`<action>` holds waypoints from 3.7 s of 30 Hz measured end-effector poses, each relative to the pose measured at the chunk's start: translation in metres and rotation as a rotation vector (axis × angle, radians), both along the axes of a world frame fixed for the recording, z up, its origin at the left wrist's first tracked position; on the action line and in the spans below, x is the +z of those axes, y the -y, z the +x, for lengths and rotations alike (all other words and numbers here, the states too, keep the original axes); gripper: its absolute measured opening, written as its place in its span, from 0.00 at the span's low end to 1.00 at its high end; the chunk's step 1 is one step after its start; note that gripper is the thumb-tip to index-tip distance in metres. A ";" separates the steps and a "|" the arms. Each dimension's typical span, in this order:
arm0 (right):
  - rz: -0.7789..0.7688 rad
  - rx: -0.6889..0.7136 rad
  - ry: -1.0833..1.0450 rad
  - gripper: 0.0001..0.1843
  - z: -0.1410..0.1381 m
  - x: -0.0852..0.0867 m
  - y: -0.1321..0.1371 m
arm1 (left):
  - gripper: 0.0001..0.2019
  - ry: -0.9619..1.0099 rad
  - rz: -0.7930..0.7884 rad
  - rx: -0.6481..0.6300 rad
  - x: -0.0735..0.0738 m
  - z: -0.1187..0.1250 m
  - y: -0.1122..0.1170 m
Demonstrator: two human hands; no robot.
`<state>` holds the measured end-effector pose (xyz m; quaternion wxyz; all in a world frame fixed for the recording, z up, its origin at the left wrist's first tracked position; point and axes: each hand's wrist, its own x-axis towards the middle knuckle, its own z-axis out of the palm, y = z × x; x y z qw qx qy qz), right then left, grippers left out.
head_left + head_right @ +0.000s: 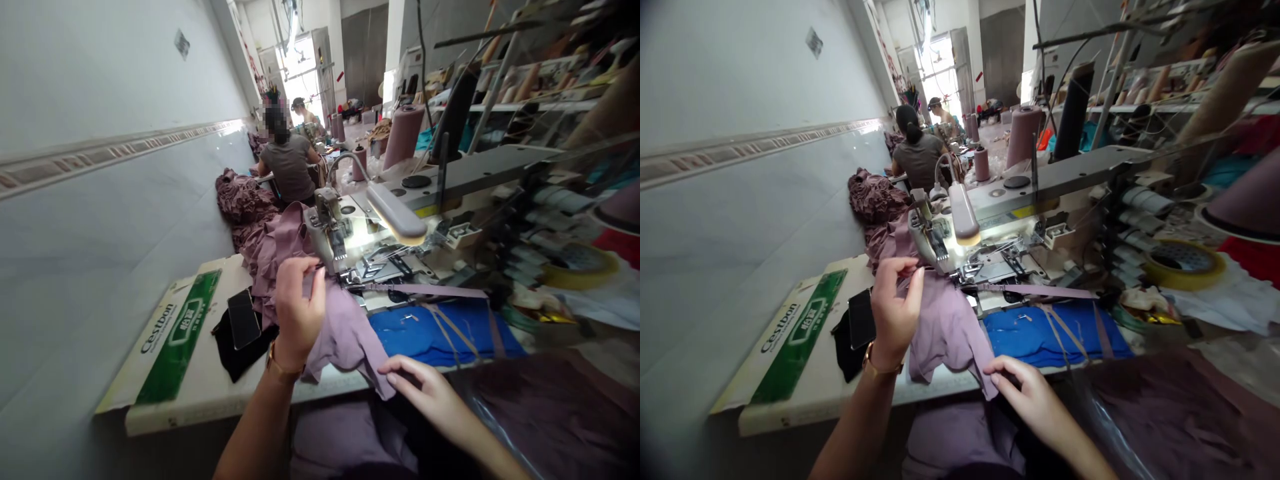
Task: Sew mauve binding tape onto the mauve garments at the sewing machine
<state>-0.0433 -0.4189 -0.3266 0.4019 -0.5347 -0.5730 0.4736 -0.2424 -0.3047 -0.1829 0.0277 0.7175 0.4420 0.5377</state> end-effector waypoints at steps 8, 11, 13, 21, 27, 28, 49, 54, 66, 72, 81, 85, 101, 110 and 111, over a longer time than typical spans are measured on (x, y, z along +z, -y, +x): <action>-0.005 -0.058 0.021 0.18 0.021 0.000 -0.006 | 0.10 -0.023 -0.624 0.168 -0.116 -0.045 0.043; 0.003 -0.038 0.003 0.17 0.023 0.006 -0.008 | 0.06 0.050 -0.726 0.080 -0.119 -0.048 0.045; 0.006 -0.043 0.005 0.17 0.024 0.008 -0.006 | 0.07 0.230 -0.813 -0.018 -0.112 -0.049 0.043; 0.005 -0.168 0.024 0.19 0.036 0.005 0.006 | 0.27 0.885 -1.208 -0.358 -0.096 -0.050 0.049; -0.058 -0.103 0.056 0.17 0.039 0.010 0.016 | 0.35 0.754 -0.988 -0.309 -0.086 -0.059 0.047; -0.065 -0.088 0.063 0.17 0.039 0.009 0.017 | 0.35 0.675 -0.945 -0.289 -0.084 -0.060 0.046; 0.102 -0.011 0.131 0.22 -0.012 0.013 -0.057 | 0.14 0.084 -0.576 -0.152 -0.035 -0.078 -0.043; 0.232 -0.043 0.318 0.20 -0.021 0.024 -0.079 | 0.13 0.105 -0.496 -0.168 -0.024 -0.077 -0.067; 0.393 0.066 0.774 0.21 -0.017 0.052 -0.100 | 0.14 0.072 -0.323 -0.133 -0.002 -0.075 -0.122; 0.384 0.070 0.830 0.19 -0.022 0.064 -0.104 | 0.14 -0.018 -0.181 -0.008 -0.004 -0.088 -0.098; 0.013 0.098 0.187 0.16 -0.023 0.040 -0.055 | 0.13 -0.342 -0.915 0.108 -0.077 -0.125 0.042; -0.035 0.049 0.035 0.16 -0.046 0.026 -0.063 | 0.11 -0.376 -0.730 0.012 -0.062 -0.101 0.050; -0.114 -0.101 -0.145 0.19 -0.029 0.016 -0.043 | 0.10 -0.808 -0.196 -0.306 -0.064 0.007 -0.032; 0.027 -0.174 0.104 0.17 0.005 0.036 -0.038 | 0.10 -0.587 -0.539 -0.366 -0.040 -0.050 -0.032; 0.127 -0.229 0.201 0.15 0.014 0.043 -0.042 | 0.10 -0.586 -0.556 -0.363 -0.037 -0.057 -0.033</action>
